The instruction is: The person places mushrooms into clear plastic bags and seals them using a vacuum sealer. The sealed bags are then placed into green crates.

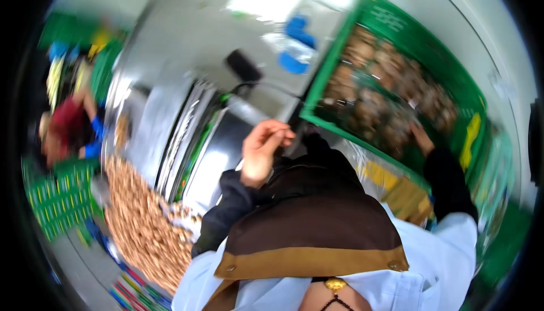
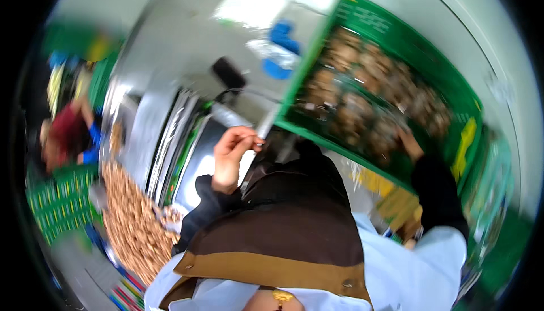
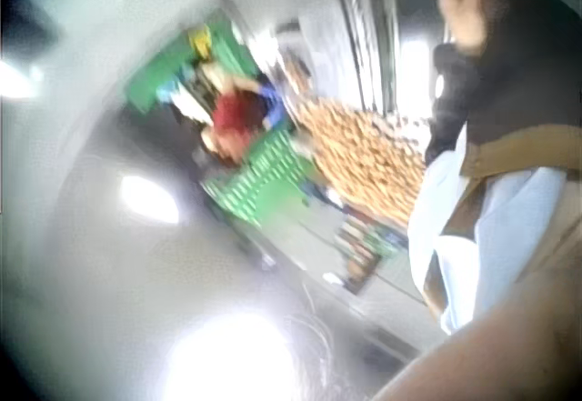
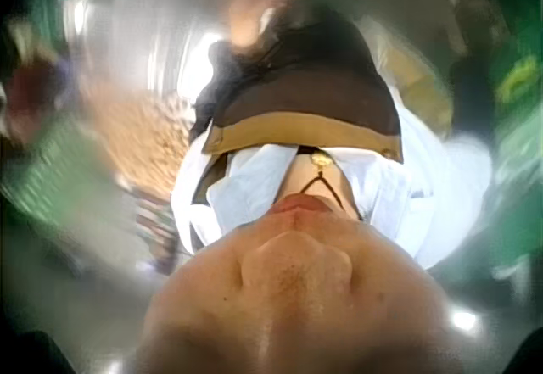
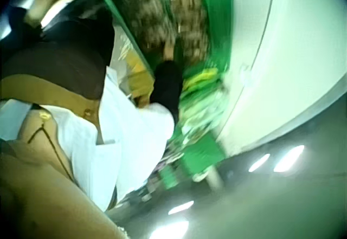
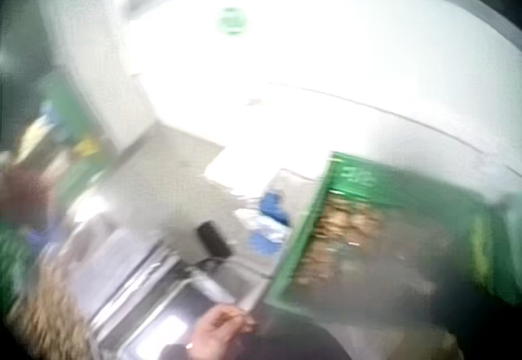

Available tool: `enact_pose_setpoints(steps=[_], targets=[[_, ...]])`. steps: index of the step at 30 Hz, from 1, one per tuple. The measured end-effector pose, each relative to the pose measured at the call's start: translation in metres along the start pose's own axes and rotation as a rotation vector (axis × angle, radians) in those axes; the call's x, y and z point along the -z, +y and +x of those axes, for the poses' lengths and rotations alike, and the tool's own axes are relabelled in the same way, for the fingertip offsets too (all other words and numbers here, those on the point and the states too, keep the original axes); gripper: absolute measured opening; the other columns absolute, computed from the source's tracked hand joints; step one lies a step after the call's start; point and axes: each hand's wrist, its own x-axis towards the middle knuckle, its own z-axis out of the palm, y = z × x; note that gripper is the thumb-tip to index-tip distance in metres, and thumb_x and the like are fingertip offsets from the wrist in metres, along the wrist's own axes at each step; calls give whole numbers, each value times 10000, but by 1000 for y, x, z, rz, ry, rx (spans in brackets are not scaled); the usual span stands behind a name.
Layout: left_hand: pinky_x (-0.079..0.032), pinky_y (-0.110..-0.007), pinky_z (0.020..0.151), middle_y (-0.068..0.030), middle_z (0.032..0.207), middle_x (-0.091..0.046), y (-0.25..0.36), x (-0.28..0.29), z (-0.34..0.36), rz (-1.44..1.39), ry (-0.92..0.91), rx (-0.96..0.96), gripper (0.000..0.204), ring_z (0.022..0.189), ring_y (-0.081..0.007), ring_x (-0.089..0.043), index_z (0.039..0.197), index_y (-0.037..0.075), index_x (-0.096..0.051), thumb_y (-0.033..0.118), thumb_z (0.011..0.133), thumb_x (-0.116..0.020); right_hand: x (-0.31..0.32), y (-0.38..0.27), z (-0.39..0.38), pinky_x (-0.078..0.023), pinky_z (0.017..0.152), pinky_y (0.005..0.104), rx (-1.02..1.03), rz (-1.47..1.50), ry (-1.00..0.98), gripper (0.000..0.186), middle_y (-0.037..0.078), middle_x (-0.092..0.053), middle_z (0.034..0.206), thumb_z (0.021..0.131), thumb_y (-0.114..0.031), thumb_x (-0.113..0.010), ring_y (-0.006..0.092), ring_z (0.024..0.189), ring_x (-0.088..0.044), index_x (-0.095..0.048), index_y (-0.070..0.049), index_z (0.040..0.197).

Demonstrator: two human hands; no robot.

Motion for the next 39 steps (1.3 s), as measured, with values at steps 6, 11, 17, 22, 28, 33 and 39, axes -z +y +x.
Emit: enact_pose_setpoints(steps=[6,11,17,22,28,33,39], targets=[[-475,-276,788,-65,946,-633,10,149,-73,84,258,-57,150,850,-133,-592,1053,15,-573,116,944,-555,-8,-205,-28,-382,1004,436,-279,-690,358,644,247,-421,1384,922,-310,-572,375,1263,-431,-301,-4,1419],[-479,-282,756,-55,1007,-638,25,350,-140,164,925,-220,307,832,-138,-594,1174,33,-557,257,969,-513,-121,-439,-51,-409,630,237,464,-104,521,211,31,-588,861,929,-123,-554,109,730,-525,-569,-20,1113],[-479,-273,708,-93,1065,-635,9,597,-155,84,1128,-262,338,857,-150,-598,1232,0,-537,209,970,-492,-333,-625,-22,-475,723,261,963,-339,-80,145,92,-639,911,888,-53,-594,145,816,-608,-614,17,1014],[-483,-297,700,-106,1097,-622,17,697,-88,109,1167,-95,385,857,-199,-607,1253,14,-522,256,953,-511,-485,-738,46,-463,819,299,1114,-372,-432,327,105,-560,1139,928,-138,-542,204,943,-562,-486,-28,1230],[-501,-307,594,-133,1115,-581,12,730,-48,226,1172,42,700,769,-196,-594,1366,-31,-392,443,893,-595,-683,-842,200,-444,859,359,932,-175,-509,383,164,-608,983,966,-299,-485,317,973,-564,-541,29,1157],[-525,-309,583,-218,1180,-566,27,726,-26,180,1104,-30,806,825,-235,-632,1379,-84,-323,425,856,-666,-775,-882,278,-450,497,321,733,-131,-570,379,84,-562,728,951,-339,-512,183,583,-540,-562,10,1091],[-492,-267,546,-156,1079,-588,53,670,-45,125,1063,-224,694,758,-176,-605,1276,-68,-414,345,820,-737,-734,-869,236,-398,419,265,743,-87,-612,343,52,-535,692,944,-312,-544,119,501,-495,-503,-8,1097]])
